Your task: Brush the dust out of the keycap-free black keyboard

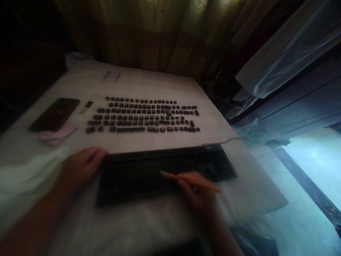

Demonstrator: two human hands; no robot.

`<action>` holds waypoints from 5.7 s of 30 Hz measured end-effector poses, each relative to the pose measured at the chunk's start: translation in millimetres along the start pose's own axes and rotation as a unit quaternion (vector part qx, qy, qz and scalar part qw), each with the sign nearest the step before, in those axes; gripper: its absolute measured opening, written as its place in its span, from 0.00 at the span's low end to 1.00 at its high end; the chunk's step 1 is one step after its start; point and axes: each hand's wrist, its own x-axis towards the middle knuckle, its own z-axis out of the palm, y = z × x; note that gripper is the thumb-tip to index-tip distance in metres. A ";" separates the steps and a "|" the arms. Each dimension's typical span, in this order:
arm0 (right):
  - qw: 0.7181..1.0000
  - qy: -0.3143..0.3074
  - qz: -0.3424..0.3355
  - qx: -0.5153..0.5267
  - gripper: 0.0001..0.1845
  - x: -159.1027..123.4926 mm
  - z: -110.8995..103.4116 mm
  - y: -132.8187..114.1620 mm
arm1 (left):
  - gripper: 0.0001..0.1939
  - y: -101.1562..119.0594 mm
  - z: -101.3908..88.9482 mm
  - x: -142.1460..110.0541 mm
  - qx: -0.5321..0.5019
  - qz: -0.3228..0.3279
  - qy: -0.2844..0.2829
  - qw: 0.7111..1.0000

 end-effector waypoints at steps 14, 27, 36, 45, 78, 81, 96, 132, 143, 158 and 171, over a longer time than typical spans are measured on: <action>1.000 -0.023 0.002 -0.011 0.09 -0.6 6.2 2.8 | 0.23 -0.5 0.5 -1.6 0.000 0.055 -0.006 0.998; 0.998 0.044 0.024 0.026 0.12 3.4 12.0 9.6 | 0.21 3.8 -3.6 1.4 0.022 0.045 -0.001 0.999; 0.994 0.058 0.048 0.085 0.07 27.7 21.5 19.4 | 0.21 6.3 -9.0 16.9 0.039 0.059 -0.011 0.997; 0.997 0.007 -0.056 0.050 0.08 43.5 21.9 15.7 | 0.24 1.1 -4.3 21.6 0.076 0.059 0.007 0.995; 0.989 -0.109 -0.098 0.012 0.12 56.0 23.8 -1.5 | 0.24 -2.2 -1.6 21.1 0.025 0.081 -0.001 0.996; 0.988 -0.107 -0.115 0.000 0.13 54.4 26.2 0.0 | 0.24 -3.9 -0.3 22.0 0.021 0.082 0.008 0.996; 0.989 -0.100 -0.085 0.062 0.09 53.0 22.6 2.3 | 0.24 -5.0 1.5 22.4 0.010 0.076 0.013 0.997; 0.984 -0.141 -0.084 0.074 0.09 55.0 17.2 3.8 | 0.24 -4.6 -0.1 22.7 0.014 0.071 0.004 0.997; 0.977 -0.174 -0.102 0.065 0.09 53.8 22.6 6.1 | 0.25 -3.3 1.2 22.7 0.022 0.061 -0.001 0.998; 0.984 -0.127 -0.077 0.095 0.10 54.3 17.8 4.3 | 0.24 -4.0 -0.4 21.4 0.021 0.065 0.006 0.998; 0.976 -0.177 -0.100 0.073 0.09 53.1 21.2 5.8 | 0.26 -3.8 0.3 23.1 0.020 0.060 -0.006 0.998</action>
